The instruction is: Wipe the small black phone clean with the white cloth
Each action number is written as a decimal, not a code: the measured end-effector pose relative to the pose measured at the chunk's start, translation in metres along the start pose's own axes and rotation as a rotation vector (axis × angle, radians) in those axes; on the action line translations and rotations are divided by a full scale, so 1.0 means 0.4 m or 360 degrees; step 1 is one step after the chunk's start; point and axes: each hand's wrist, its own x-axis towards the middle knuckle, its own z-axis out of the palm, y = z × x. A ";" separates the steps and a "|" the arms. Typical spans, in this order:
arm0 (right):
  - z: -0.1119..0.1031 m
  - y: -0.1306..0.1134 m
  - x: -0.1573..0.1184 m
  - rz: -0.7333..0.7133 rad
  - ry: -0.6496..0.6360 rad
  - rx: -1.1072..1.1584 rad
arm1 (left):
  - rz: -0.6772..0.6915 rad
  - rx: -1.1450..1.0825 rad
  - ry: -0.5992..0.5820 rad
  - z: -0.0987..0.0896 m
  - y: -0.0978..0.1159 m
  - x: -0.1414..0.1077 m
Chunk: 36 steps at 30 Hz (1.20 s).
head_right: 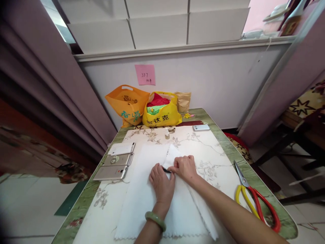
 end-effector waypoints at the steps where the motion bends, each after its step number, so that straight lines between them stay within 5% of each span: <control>1: 0.000 0.003 0.004 0.0031 -0.0011 0.0019 | 0.0001 0.0007 -0.0005 0.000 0.002 0.001; 9: -0.001 0.030 0.145 0.0382 0.0225 -0.0011 | -0.0005 -0.0018 0.0028 -0.003 0.008 -0.004; 15: 0.033 0.076 0.114 0.0063 0.0666 -0.0033 | -0.0031 -0.0099 0.0029 -0.007 0.002 -0.008; 22: 0.004 0.114 0.078 0.0082 0.0737 0.0328 | -0.0060 -0.0280 0.0058 0.000 -0.004 -0.003; 26: -0.017 0.123 0.073 0.0236 0.0701 0.0666 | -0.0079 -0.0411 0.0067 0.008 -0.013 0.003; 30: -0.034 0.099 0.076 0.0074 0.0527 0.0913 | -0.0171 -0.0417 0.0138 0.015 -0.019 0.005; 36: -0.026 0.019 0.053 -0.0097 0.0152 0.0677 | -0.0152 -0.0296 0.0073 0.008 -0.012 -0.003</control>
